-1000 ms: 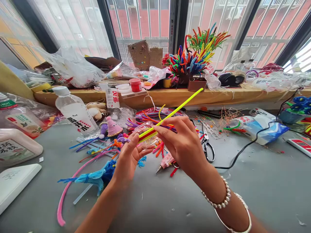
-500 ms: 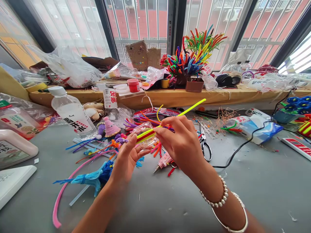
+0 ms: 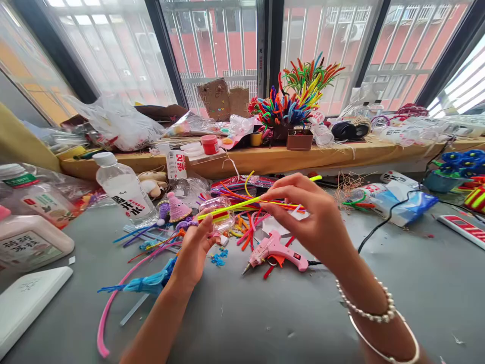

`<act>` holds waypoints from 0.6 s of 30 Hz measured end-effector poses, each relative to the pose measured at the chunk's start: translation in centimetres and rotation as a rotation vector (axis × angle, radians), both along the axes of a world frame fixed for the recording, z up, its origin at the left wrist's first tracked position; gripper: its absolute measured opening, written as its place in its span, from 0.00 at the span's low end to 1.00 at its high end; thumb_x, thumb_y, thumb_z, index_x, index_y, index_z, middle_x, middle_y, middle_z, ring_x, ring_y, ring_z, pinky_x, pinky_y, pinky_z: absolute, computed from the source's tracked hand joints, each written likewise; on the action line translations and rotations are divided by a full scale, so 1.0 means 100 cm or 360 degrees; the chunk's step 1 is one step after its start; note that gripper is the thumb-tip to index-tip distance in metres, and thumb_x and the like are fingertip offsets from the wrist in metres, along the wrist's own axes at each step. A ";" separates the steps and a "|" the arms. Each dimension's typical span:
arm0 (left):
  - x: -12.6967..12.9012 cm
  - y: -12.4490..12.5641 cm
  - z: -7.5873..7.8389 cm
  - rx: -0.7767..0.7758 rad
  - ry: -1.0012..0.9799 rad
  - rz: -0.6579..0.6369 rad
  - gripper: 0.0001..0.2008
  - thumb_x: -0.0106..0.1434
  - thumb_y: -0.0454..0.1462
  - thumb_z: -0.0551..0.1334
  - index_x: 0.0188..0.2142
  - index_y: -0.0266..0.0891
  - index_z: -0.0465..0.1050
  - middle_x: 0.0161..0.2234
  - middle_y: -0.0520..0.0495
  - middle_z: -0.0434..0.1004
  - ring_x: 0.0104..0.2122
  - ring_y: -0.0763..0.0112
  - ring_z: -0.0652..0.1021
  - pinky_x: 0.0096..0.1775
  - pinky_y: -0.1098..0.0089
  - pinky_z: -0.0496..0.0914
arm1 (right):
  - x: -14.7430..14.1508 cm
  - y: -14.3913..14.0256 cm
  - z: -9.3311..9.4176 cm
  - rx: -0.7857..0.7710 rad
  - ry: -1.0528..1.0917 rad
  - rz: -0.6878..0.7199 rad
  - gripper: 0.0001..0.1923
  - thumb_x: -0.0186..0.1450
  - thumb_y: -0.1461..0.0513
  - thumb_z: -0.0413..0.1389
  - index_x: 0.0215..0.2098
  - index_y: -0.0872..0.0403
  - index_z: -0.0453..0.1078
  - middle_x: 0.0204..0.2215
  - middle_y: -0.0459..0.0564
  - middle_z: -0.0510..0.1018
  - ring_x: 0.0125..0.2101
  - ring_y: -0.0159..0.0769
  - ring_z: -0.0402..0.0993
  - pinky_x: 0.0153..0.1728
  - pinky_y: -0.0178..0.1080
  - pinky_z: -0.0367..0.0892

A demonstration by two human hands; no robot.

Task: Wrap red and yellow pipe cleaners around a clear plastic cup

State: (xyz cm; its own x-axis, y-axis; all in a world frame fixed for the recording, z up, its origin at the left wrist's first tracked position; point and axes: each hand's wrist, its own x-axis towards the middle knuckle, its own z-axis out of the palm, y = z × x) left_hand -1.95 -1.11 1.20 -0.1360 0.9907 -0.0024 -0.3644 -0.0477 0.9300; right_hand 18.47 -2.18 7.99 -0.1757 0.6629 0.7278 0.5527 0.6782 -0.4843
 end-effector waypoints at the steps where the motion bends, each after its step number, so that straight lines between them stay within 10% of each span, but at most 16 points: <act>1: -0.001 0.001 0.001 0.0009 -0.0068 -0.0032 0.25 0.50 0.42 0.64 0.48 0.38 0.65 0.39 0.45 0.72 0.32 0.73 0.73 0.27 0.76 0.67 | 0.009 0.001 0.002 -0.0125 0.0094 0.0073 0.05 0.57 0.59 0.57 0.32 0.47 0.73 0.34 0.47 0.72 0.36 0.34 0.68 0.36 0.38 0.63; 7: -0.002 0.003 0.006 0.0094 -0.0523 -0.0422 0.20 0.54 0.39 0.60 0.47 0.39 0.67 0.41 0.45 0.75 0.44 0.64 0.73 0.45 0.66 0.67 | 0.059 0.026 -0.006 -0.0650 0.0998 0.0343 0.09 0.56 0.55 0.55 0.30 0.50 0.72 0.26 0.44 0.70 0.23 0.26 0.60 0.24 0.33 0.58; 12: -0.001 0.002 0.005 -0.0020 -0.0538 -0.0527 0.21 0.57 0.39 0.57 0.50 0.40 0.64 0.43 0.44 0.75 0.46 0.64 0.73 0.46 0.63 0.67 | 0.042 0.035 -0.017 -0.0906 0.0179 0.0405 0.28 0.52 0.55 0.59 0.51 0.50 0.63 0.38 0.49 0.72 0.29 0.28 0.64 0.30 0.33 0.64; 18: 0.003 -0.005 0.010 -0.0135 -0.0310 -0.0672 0.25 0.55 0.43 0.59 0.52 0.39 0.62 0.42 0.42 0.75 0.43 0.60 0.75 0.44 0.63 0.68 | -0.015 0.024 -0.033 -0.0622 -0.0439 0.0676 0.44 0.51 0.56 0.60 0.61 0.50 0.44 0.54 0.55 0.60 0.38 0.32 0.65 0.36 0.36 0.66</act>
